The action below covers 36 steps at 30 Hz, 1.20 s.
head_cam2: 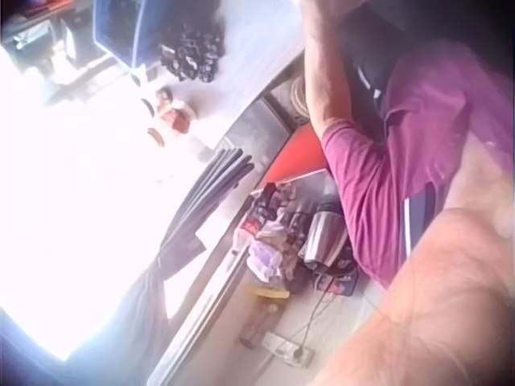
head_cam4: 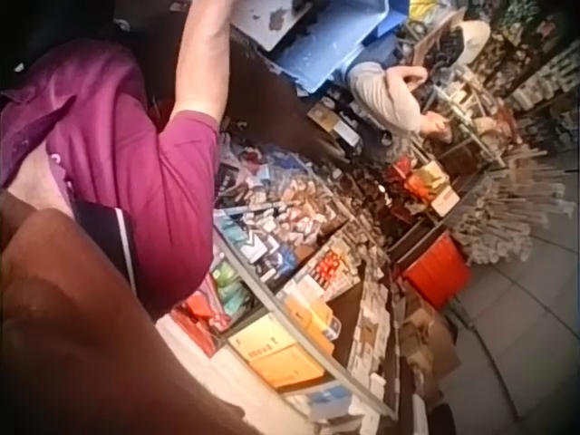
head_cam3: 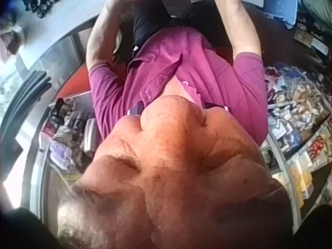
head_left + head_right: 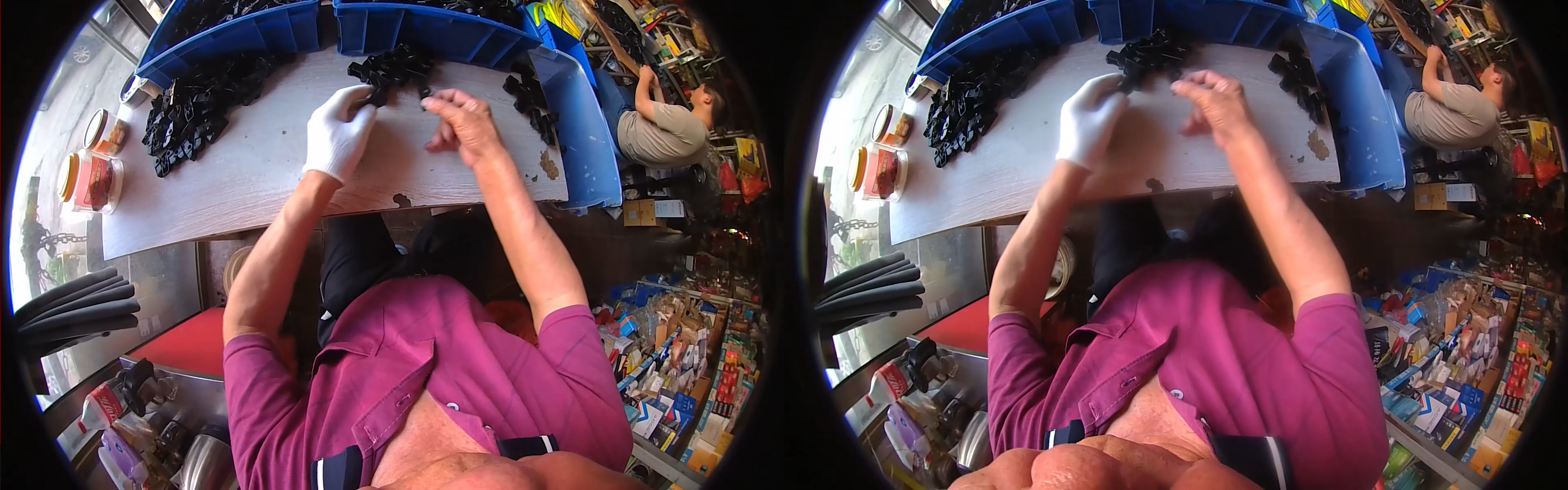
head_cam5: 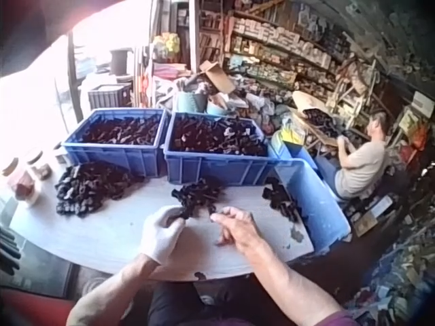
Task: The recorder is sorting and inspecting small black plastic parts from blue bins at a workbench.
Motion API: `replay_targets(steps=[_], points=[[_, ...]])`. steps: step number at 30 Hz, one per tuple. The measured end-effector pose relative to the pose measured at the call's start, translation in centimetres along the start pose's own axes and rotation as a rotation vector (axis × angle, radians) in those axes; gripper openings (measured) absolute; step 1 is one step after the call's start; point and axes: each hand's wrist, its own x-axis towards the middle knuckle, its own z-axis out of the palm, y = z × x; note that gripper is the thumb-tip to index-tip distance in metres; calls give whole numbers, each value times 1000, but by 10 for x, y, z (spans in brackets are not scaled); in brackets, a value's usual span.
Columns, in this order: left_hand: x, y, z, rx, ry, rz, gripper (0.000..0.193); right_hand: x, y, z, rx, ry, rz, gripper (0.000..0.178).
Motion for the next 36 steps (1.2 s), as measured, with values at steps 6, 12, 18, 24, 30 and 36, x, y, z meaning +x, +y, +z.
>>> replay_targets(steps=[6,12,18,24,30,36], points=[[0,21,27,-260,-21,-188,35,-8,11,26,-45,-7,-86,20],[6,13,19,-150,-83,-76,35,-12,2,31,-167,-3,-17,21],[10,7,4,200,-161,124,30,-9,-6,35,-313,29,114,26],[10,-3,0,259,-73,226,27,-11,-9,38,-347,68,82,31],[3,2,9,266,-9,260,25,-13,-17,38,-400,-12,3,47],[-1,5,19,439,-63,383,23,-6,-23,38,-558,-59,115,41]])
